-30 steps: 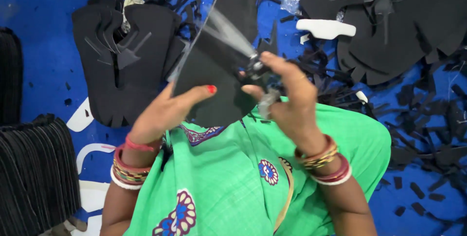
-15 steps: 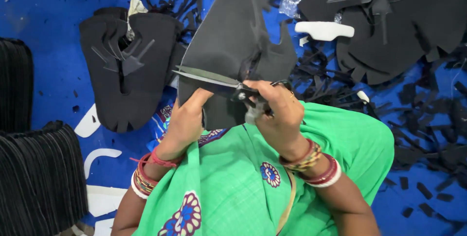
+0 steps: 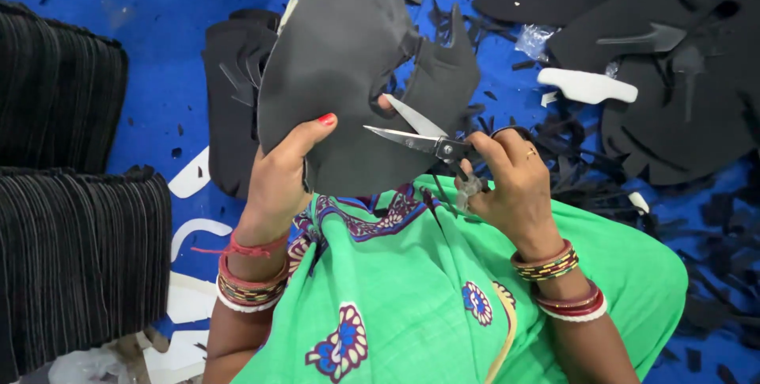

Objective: The person sits on the floor of a workshop surrounded by cut black foam shoe upper pieces and trims excess material from their edges using scissors. They rotate each foam piece while cutting along the contours, set finished pieces aside, and pick up new pieces to trim.

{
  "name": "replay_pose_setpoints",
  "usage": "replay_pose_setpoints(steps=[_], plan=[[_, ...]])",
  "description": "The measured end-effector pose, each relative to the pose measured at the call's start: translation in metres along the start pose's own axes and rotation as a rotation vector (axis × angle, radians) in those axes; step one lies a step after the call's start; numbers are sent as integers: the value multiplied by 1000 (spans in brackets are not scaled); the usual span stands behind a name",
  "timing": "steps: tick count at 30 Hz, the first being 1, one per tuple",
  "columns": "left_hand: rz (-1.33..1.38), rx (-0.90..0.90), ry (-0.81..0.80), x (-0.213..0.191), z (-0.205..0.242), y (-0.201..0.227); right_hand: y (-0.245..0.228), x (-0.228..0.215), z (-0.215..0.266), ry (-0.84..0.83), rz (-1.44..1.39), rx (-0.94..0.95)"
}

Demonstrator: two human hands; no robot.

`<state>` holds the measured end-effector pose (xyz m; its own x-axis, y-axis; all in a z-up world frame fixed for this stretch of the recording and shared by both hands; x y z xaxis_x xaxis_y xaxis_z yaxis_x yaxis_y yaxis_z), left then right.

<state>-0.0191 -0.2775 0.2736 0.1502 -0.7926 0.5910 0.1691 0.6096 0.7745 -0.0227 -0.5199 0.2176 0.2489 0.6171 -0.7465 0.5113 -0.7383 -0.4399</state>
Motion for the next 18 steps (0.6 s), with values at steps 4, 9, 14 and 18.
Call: replay_pose_setpoints(steps=[4,9,14,18], plan=[[-284,107,6,-18,4,-6,-3,1,4,3,-32,8],[-80,-90,-81,35,9,-1,-5,-4,7,76,64,-5],[-571,288,-127,-4,15,-3,3,4,19,61,70,-11],[-447,348,61,-6,14,-5,8,1,13,133,-241,168]])
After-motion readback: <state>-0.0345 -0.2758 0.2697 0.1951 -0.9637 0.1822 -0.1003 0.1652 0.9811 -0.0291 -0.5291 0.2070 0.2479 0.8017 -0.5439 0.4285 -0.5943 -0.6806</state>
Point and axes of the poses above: each hand's wrist, its own z-axis away from the middle knuckle, its own x-axis out of the palm, y = z × x, the point moved 8 cm from there along -z, towards the middle knuckle, and after that the axes turned 13 degrees about z, right-handed, at the moved point
